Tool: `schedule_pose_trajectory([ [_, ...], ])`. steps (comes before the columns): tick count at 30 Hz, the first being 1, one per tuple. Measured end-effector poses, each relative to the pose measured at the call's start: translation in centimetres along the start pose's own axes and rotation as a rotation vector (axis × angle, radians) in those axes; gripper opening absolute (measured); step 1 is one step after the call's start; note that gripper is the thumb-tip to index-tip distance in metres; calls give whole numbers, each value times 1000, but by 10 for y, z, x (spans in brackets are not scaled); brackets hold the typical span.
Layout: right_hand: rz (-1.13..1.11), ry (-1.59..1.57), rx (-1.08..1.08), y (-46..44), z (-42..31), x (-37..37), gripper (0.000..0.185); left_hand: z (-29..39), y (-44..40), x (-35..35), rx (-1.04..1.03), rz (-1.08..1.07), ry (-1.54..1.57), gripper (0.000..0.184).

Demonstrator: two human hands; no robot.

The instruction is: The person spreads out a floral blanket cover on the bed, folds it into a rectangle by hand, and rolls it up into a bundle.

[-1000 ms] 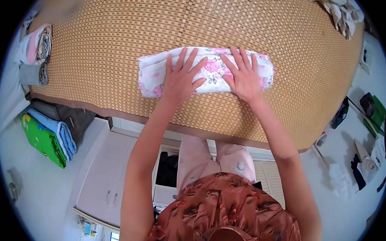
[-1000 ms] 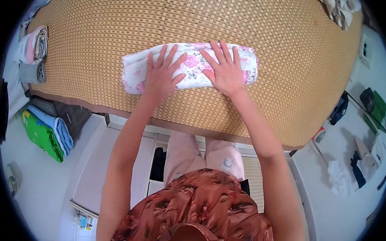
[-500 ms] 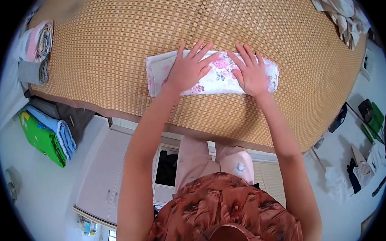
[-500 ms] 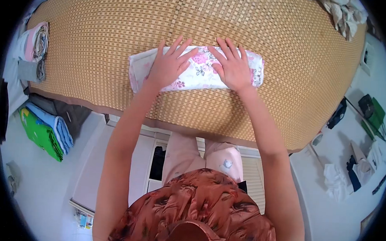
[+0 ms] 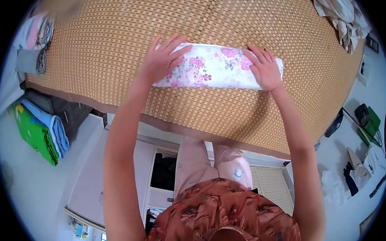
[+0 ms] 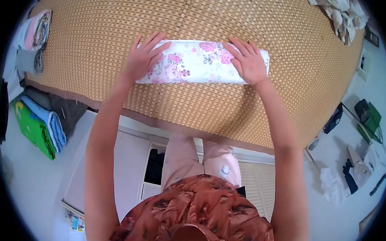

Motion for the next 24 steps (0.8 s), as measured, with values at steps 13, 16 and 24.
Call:
schedule_pose_trajectory([
  [13,-229,-139,-44,46,-45,19,68,72,63,13,241,-199,219,61],
  [16,-288,-145,-46,68,-64,19,54,108,85,11,306,-322,110,53],
  [24,324,-33,-149,138,-79,23,28,214,151,-5,606,-478,603,48],
])
Point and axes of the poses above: each hand's wrist, its own y-axis away from the middle knuckle, its own x-axis out of the back of the hand, z = x × y, the point moved 1 cm from there along -y, towards the middle knuckle, and after that the axes turned 11 degrees about -z, right-handed, at the moved point
